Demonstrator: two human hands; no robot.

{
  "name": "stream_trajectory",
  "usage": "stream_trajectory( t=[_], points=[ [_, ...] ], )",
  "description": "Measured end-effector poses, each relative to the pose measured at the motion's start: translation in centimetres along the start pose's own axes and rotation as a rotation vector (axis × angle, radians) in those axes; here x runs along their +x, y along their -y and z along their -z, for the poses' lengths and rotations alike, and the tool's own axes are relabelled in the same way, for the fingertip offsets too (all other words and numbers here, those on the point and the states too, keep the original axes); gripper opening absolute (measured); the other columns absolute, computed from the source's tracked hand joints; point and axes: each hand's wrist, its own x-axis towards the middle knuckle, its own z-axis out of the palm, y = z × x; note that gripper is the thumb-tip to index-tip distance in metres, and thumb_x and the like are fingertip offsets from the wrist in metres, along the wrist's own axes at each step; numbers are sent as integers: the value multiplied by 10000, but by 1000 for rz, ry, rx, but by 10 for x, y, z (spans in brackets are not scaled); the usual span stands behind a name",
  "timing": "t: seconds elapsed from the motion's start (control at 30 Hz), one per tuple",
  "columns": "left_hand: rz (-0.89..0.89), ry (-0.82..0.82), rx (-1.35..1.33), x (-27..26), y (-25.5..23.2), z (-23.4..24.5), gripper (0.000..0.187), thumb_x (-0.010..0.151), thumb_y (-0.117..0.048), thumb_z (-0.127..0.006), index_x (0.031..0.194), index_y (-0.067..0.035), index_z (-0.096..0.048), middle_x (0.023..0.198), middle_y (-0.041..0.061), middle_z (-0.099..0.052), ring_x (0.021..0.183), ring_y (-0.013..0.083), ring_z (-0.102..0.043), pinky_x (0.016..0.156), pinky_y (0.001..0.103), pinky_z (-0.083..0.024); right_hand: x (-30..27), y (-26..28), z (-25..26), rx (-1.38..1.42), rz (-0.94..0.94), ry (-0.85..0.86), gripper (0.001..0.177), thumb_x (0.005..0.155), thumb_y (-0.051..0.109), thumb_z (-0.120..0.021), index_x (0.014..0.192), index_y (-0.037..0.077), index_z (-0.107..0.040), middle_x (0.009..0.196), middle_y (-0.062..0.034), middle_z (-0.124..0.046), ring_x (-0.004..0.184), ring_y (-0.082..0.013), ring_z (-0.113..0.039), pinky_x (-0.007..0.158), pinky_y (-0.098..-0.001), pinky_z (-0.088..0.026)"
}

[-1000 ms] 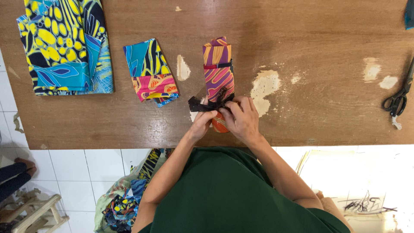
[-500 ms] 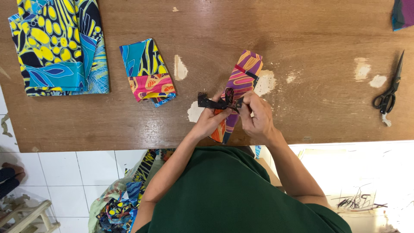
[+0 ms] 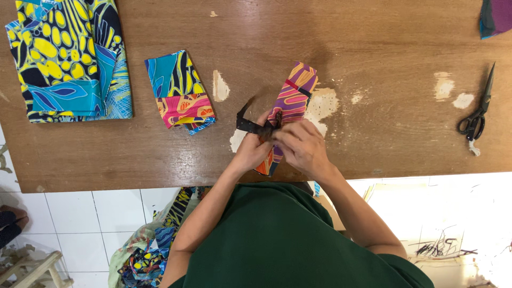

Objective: The person ties a ribbon around a folded fabric bundle, then cuts the ribbon with scissors. They then unfold a large patterned fabric, fold it, and cut it into long strips using scissors. The cut strips are gathered and stacked on the table.

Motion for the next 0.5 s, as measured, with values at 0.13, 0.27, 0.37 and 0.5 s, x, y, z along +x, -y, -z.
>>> stream_trajectory(
  t=[0.13,0.27,0.37,0.5],
  points=[
    [260,-64,332,6,2,0,529,977,-2,-606,1475,-75,-443,1208,132,-692,1125,218,-679,958,363,-534,-8,-5,0,221,-48,7,177,773,-51,-714,929,13,-664,872,-118,-647,866,-276,-644,769,-377,-542],
    [301,-59,70,10,35,-3,300,1012,-38,-596,1311,-22,-589,1153,109,-712,1048,180,-692,931,334,-552,-7,-7,19,421,-133,-190,164,896,-120,-634,900,44,-644,966,-94,-705,875,-165,-730,734,-290,-572],
    [230,-65,-88,6,62,0,206,1032,-41,-601,1223,30,-631,1106,109,-728,986,158,-689,876,321,-568,5,-15,26,1014,-396,-153,473,941,-32,-642,1365,75,-461,1482,-63,-455,1227,-180,-615,1004,-318,-586],
    [102,-186,-59,10,82,13,210,1006,-32,-600,1207,27,-609,1120,86,-706,1030,131,-670,920,300,-557,24,-26,7,323,-304,-20,424,867,77,-760,1218,-49,-558,1373,-172,-502,1268,-329,-498,1062,-484,-432]
  ],
)
